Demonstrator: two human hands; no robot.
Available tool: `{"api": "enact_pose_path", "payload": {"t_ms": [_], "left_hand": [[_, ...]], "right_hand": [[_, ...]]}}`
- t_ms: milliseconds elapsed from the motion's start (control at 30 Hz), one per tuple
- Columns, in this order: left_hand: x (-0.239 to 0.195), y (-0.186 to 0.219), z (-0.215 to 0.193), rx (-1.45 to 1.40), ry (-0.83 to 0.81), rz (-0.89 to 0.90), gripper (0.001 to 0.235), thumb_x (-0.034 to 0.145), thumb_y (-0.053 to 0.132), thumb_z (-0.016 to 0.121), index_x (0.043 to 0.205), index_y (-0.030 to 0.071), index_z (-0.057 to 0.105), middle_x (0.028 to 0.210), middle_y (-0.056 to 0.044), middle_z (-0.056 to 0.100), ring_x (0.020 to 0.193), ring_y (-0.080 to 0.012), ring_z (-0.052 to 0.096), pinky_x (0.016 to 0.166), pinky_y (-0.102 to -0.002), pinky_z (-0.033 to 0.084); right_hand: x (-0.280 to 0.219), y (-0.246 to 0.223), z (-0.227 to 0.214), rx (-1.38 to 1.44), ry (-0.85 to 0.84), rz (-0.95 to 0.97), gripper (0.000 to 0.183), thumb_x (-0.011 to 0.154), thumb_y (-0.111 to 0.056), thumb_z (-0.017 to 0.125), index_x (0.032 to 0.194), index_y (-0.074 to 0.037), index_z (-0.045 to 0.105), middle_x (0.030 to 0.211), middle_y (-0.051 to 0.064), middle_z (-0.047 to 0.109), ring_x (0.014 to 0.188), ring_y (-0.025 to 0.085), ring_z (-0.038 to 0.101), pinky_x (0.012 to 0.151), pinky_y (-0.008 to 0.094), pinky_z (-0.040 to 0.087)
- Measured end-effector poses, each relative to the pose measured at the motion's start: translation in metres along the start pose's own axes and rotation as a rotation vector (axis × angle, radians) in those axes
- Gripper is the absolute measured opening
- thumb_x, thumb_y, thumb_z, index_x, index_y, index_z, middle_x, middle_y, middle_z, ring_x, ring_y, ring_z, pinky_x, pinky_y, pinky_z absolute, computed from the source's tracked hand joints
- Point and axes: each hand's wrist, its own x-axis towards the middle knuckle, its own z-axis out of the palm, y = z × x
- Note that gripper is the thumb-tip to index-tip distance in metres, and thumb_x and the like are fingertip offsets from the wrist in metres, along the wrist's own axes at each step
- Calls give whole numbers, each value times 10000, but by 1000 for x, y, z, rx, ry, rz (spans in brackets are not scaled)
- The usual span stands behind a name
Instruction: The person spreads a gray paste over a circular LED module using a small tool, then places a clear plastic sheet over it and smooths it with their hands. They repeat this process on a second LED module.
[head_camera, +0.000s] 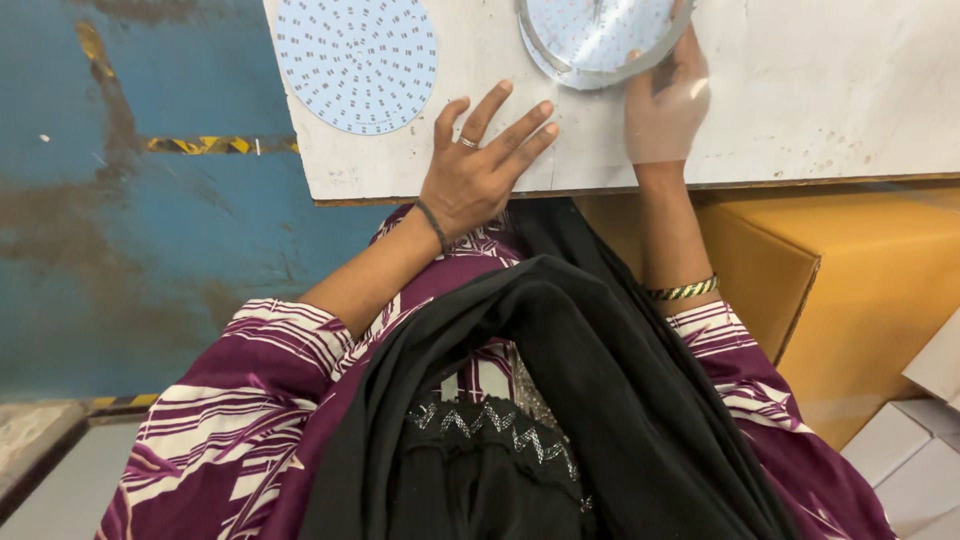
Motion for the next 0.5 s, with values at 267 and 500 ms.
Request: {"api": "enact_pose_path", "payload": {"t_ms": [267, 500], "left_hand": [[-2, -3, 7, -52, -47, 2, 377, 1049, 133, 664, 1421, 195, 683, 1561, 63, 570, 1559, -260, 319, 1259, -516, 201], [-3, -4, 8, -47, -48, 0, 391, 1017, 135, 696, 1404, 189, 686, 1562, 67, 566, 1554, -260, 309, 1247, -534, 204]], "right_hand": [[12, 21, -4, -99, 33, -33, 409, 1077, -90, 714, 1450, 7, 577, 1326, 162, 679, 1229, 312, 650, 1079, 405, 508], [29, 12, -18, -42, -37, 10, 208, 1041, -45, 675, 1240, 14, 658, 1111, 141, 734, 991, 263, 712, 910, 374, 561]]}}
